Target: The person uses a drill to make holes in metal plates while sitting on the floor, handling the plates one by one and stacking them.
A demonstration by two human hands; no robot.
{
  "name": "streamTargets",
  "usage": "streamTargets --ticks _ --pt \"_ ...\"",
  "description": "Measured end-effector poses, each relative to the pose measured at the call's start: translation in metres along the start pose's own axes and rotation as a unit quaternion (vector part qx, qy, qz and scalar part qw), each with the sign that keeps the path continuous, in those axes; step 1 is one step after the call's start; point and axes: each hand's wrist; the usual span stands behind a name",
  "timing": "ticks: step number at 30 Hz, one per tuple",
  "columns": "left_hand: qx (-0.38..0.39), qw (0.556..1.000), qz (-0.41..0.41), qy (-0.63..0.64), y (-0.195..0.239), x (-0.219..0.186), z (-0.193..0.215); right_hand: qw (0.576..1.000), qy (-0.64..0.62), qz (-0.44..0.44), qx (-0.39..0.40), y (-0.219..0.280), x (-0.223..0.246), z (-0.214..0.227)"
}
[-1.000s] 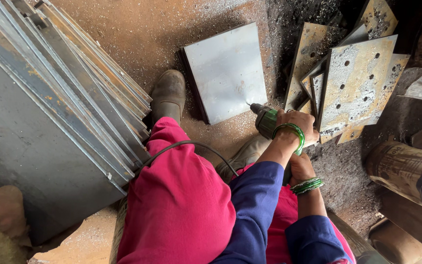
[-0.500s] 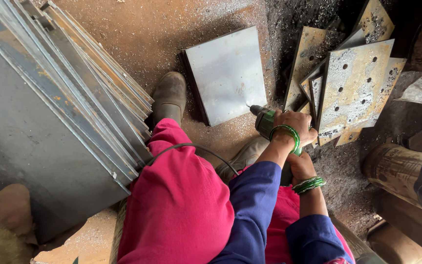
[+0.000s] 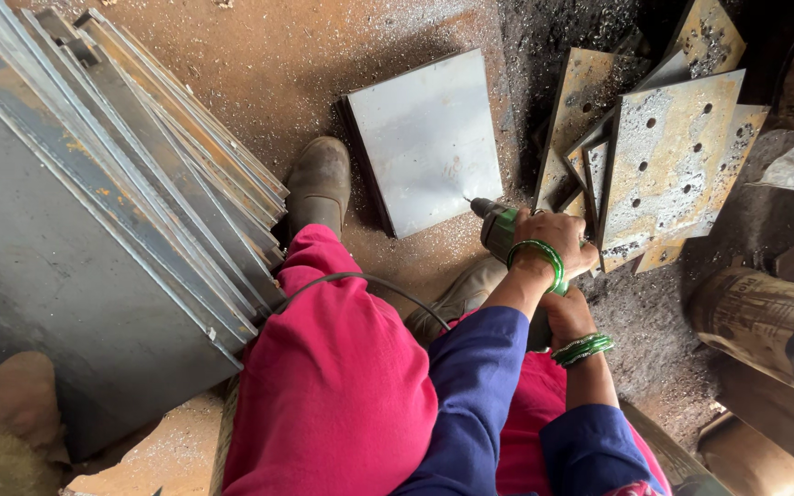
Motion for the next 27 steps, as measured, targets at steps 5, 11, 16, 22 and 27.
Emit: streamTargets --ticks 5,11,16,22,27 --pt "0.01 1.0 -0.002 0.01 -0.002 0.007 0.0 0.997 -0.027 0.002 0.069 0.005 0.015 -0.003" --pt "-0.038 0.999 -0.008 0.025 -0.009 0.022 -0.001 0.996 0.017 0.007 0.082 -0.002 0.025 -0.015" --pt "-0.083 0.996 -0.032 0.03 -0.012 0.031 -0.003 0.994 0.109 0.0 0.022 0.002 0.035 -0.032" --pt "-0.086 0.994 0.01 0.067 -0.008 0.041 0.007 0.981 0.191 -0.011 -0.012 0.019 0.062 -0.058" --pt "-0.183 0.973 -0.077 0.117 -0.012 0.051 0.016 0.978 0.209 -0.024 0.0 0.023 0.081 -0.068"
Point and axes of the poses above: each hand's wrist, its own y-axis away from the middle knuckle, its own z-axis out of the back of the hand, x = y × z, and after that the axes turned 4 degrees about -z, right-handed
